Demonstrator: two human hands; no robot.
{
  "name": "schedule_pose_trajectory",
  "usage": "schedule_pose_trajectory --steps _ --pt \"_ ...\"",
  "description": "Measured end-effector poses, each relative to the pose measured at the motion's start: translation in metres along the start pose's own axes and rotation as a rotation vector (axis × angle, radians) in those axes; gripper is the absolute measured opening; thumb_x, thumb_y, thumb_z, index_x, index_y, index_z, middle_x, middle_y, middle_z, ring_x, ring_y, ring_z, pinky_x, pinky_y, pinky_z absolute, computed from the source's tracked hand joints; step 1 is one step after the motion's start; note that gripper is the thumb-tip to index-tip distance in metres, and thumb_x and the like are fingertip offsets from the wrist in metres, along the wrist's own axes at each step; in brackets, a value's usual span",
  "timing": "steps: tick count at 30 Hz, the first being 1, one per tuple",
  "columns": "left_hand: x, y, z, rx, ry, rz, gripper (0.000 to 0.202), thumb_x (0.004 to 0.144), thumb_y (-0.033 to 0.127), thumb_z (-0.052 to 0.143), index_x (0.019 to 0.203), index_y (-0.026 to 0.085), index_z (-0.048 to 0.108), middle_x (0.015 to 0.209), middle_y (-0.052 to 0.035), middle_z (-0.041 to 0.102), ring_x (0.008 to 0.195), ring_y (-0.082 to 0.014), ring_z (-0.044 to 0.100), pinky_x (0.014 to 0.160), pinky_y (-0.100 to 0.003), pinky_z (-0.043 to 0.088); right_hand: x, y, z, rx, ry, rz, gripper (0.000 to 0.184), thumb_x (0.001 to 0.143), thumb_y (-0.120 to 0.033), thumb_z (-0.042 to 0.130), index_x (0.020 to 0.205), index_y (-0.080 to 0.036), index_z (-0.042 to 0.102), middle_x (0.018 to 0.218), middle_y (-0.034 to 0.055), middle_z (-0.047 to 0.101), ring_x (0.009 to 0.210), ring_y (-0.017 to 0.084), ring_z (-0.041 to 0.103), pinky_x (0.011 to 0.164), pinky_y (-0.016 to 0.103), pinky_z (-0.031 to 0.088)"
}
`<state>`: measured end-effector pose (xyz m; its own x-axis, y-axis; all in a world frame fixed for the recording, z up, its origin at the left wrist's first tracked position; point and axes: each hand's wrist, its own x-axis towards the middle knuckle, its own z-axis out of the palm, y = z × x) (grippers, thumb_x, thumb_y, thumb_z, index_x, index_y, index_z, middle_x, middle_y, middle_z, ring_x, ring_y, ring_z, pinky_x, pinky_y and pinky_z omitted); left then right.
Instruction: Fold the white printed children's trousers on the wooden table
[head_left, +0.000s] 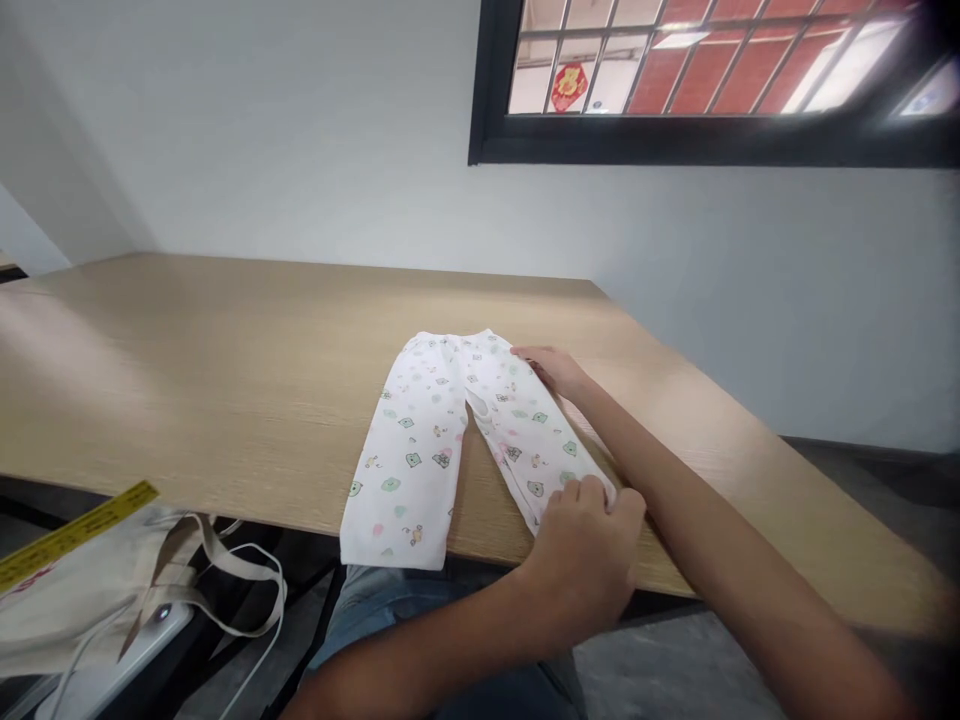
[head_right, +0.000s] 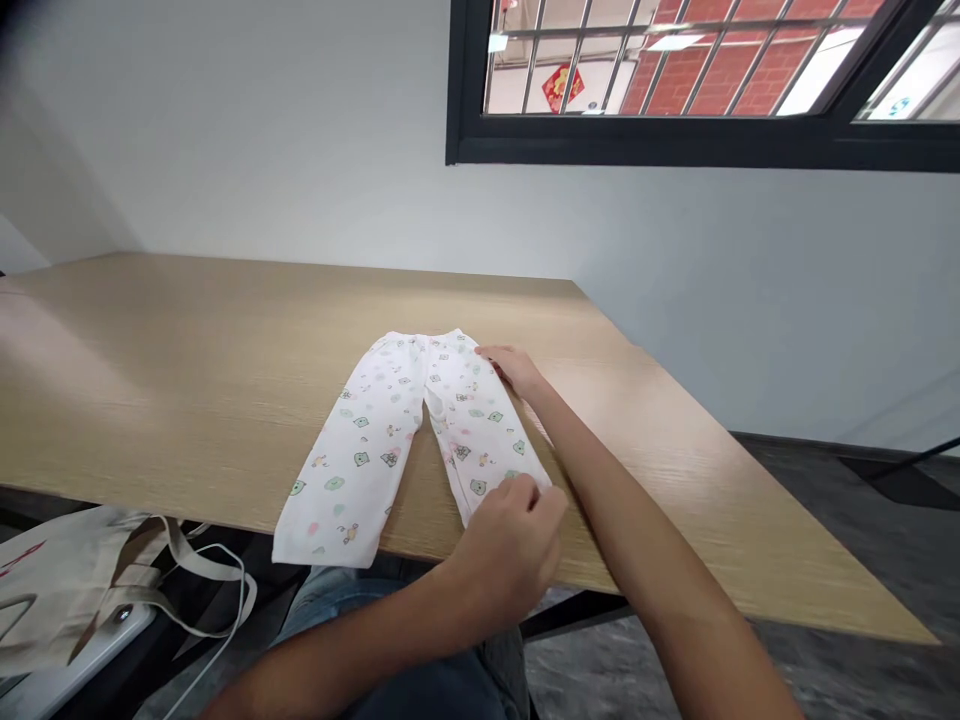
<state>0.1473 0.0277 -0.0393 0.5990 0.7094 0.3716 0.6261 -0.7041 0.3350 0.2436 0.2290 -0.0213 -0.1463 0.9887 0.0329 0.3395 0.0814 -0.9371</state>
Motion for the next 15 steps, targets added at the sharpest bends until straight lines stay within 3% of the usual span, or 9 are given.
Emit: schedule_pose_trajectory --steps 4,8,12,15 --pt "-0.029 -0.009 -0.048 -0.219 0.186 -0.255 0.008 0.079 0.012 0.041 0.077 0.019 0.041 0.077 -0.0026 0.05 0.067 -0.0139 0.047 0.057 -0.025 0.041 -0.002 -0.034 0.008 0.157 -0.076 -0.064 0.026 0.077 -0.036 0.054 0.092 -0.017 0.063 0.106 0.0072 0.06 0.095 0.02 0.055 0.078 0.027 0.048" --pt "-0.079 -0.031 -0.099 -0.253 0.35 -0.537 0.013 0.081 0.021 0.042 0.069 0.02 0.04 0.061 0.0034 0.046 0.052 -0.0103 0.042 0.047 -0.02 0.034 0.003 -0.07 0.036 0.301 -0.273 -0.16 0.025 0.079 -0.038 0.056 0.092 -0.017 0.06 0.108 0.0065 0.055 0.089 0.017 0.055 0.076 0.025 0.048" --pt "-0.118 -0.06 -0.114 -0.079 0.207 -0.825 0.017 0.083 0.025 0.04 0.066 0.02 0.038 0.055 0.0048 0.041 0.05 -0.012 0.039 0.049 -0.022 0.031 0.014 -0.081 0.088 0.252 -0.39 -0.073 0.022 0.079 -0.037 0.059 0.09 -0.017 0.057 0.101 0.006 0.053 0.074 0.013 0.053 0.063 0.023 0.047" --pt "-0.133 -0.074 -0.108 -0.028 0.065 -0.901 0.014 0.086 0.021 0.035 0.079 0.021 0.047 0.067 0.0012 0.049 0.059 -0.0151 0.045 0.059 -0.026 0.036 0.018 -0.074 0.123 0.099 -0.376 -0.009 0.021 0.083 -0.034 0.055 0.093 -0.017 0.059 0.101 0.0061 0.053 0.071 0.012 0.051 0.063 0.024 0.046"
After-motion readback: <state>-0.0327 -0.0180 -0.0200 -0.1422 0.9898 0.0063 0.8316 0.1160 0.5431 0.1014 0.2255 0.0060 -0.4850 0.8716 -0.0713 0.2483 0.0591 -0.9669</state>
